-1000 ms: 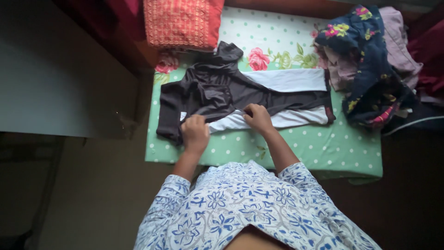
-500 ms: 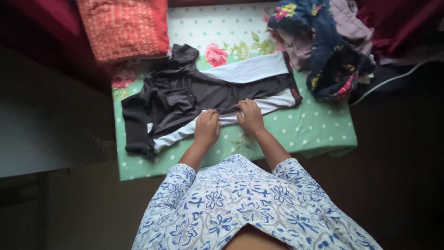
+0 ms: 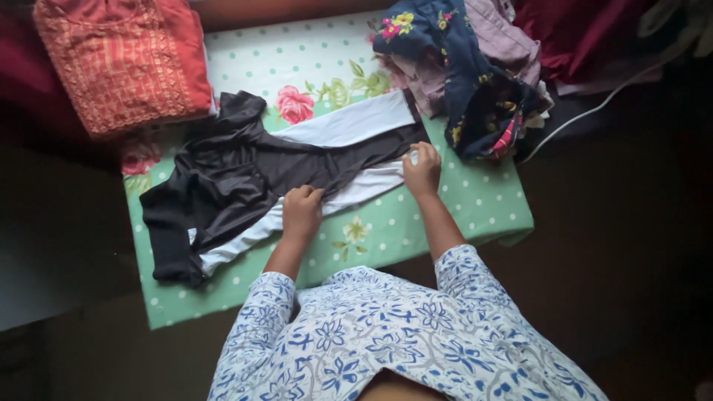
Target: Folding various items of clothing, including a red kurta and black leggings, on a floral table surface.
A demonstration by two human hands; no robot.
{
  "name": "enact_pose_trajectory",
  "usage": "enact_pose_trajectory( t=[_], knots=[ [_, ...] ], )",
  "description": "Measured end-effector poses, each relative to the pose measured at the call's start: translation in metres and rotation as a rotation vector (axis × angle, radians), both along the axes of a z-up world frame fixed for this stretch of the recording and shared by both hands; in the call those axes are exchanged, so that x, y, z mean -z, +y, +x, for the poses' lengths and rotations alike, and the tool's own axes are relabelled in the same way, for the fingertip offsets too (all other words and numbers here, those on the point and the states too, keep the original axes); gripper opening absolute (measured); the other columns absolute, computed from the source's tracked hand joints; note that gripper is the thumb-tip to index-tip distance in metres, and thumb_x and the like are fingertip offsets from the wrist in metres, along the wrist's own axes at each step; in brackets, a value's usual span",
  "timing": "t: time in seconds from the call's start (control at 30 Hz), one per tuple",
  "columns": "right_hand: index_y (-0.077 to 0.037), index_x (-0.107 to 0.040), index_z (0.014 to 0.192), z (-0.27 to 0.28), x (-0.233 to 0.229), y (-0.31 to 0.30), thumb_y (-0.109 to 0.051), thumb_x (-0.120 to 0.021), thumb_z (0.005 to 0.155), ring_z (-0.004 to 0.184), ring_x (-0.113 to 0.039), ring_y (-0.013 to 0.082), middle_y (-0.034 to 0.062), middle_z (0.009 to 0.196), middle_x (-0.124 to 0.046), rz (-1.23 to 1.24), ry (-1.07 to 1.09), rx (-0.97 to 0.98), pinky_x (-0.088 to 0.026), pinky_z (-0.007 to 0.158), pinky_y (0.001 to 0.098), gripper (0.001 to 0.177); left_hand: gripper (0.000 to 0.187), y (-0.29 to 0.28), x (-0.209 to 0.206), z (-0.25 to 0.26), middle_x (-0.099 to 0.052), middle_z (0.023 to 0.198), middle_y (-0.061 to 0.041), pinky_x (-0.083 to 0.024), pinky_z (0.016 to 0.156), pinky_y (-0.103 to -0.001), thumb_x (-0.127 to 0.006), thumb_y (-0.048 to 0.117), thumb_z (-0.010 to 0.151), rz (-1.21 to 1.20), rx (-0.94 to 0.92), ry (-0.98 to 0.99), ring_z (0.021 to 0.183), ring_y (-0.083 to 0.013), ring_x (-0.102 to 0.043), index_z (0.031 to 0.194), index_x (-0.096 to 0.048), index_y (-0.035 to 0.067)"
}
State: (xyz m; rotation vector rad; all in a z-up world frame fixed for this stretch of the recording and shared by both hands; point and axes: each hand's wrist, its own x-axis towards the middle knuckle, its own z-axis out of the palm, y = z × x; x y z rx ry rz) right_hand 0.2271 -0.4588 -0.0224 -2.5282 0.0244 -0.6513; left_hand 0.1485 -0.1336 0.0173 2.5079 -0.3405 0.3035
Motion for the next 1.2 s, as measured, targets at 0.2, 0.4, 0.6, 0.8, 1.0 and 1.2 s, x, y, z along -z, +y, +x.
enact_pose_trajectory(
  t=[0.2, 0.4, 0.6, 0.8, 1.0, 1.2],
  knots=[
    [-0.007, -0.066, 0.118, 0.016, 0.025, -0.029, -0.020, -0.079, 0.080, 0.110, -0.059, 0.0381, 0.0162, 0.118, -0.066, 0.004, 0.154, 0.132, -0.047, 0.098, 0.0490, 0.041, 0.040, -0.011, -0.008, 0.004, -0.063, 0.112, -0.013, -0.051, 0.082, -0.048, -0.071, 0.006, 0.073, -0.005, -0.045, -0.059, 0.099, -0.0350, -0.061, 0.114, -0.069, 0.004],
    [-0.007, -0.067, 0.116, 0.026, 0.030, -0.041, -0.026, -0.078, 0.075, 0.098, -0.067, 0.0339, 0.0146, 0.109, -0.066, 0.203, 0.257, 0.155, -0.055, 0.088, 0.0435, 0.046, 0.024, -0.030, 0.005, 0.014, -0.063, 0.108, -0.008, -0.050, 0.080, -0.046, -0.069, 0.006, 0.079, 0.038, -0.009, -0.092, 0.099, -0.0324, -0.061, 0.103, -0.068, 0.009],
    [-0.008, -0.069, 0.101, 0.039, 0.040, -0.058, -0.026, -0.083, 0.073, 0.087, -0.069, 0.0321, 0.0102, 0.091, -0.072, 0.155, 0.489, 0.206, -0.055, 0.077, 0.0439, 0.036, 0.014, -0.045, 0.008, 0.023, -0.063, 0.099, -0.009, -0.050, 0.076, -0.048, -0.070, 0.009, 0.082, 0.071, -0.053, -0.036, 0.092, -0.0336, -0.061, 0.096, -0.069, 0.010],
    [-0.004, -0.067, 0.086, 0.046, 0.049, -0.077, -0.025, -0.087, 0.074, 0.071, -0.067, 0.0189, 0.0059, 0.079, -0.070, 0.403, 0.397, 0.061, -0.054, 0.067, 0.0342, 0.031, 0.010, -0.045, 0.015, 0.037, -0.068, 0.095, -0.018, -0.050, 0.080, -0.051, -0.067, 0.011, 0.089, -0.230, -0.150, 0.082, 0.093, -0.0406, -0.065, 0.099, -0.068, 0.007],
    [-0.006, -0.062, 0.089, 0.053, 0.027, -0.102, -0.015, -0.080, 0.088, 0.062, -0.050, 0.0099, -0.0016, 0.073, -0.057, 1.096, 0.577, -0.083, -0.037, 0.053, 0.0268, 0.021, 0.018, -0.029, -0.001, 0.052, -0.071, 0.089, -0.022, -0.051, 0.074, -0.051, -0.064, 0.023, 0.099, -0.307, -0.216, 0.383, 0.087, -0.0443, -0.068, 0.106, -0.066, 0.006],
    [-0.005, -0.064, 0.097, 0.065, 0.023, -0.117, -0.011, -0.079, 0.088, 0.070, -0.062, 0.0082, -0.0004, 0.083, -0.066, 1.047, 0.542, -0.135, -0.050, 0.062, 0.0240, 0.019, 0.021, -0.024, -0.004, 0.057, -0.073, 0.094, -0.019, -0.053, 0.078, -0.048, -0.069, 0.028, 0.097, -0.255, -0.169, 0.381, 0.090, -0.0398, -0.069, 0.106, -0.069, 0.009]
  ],
)
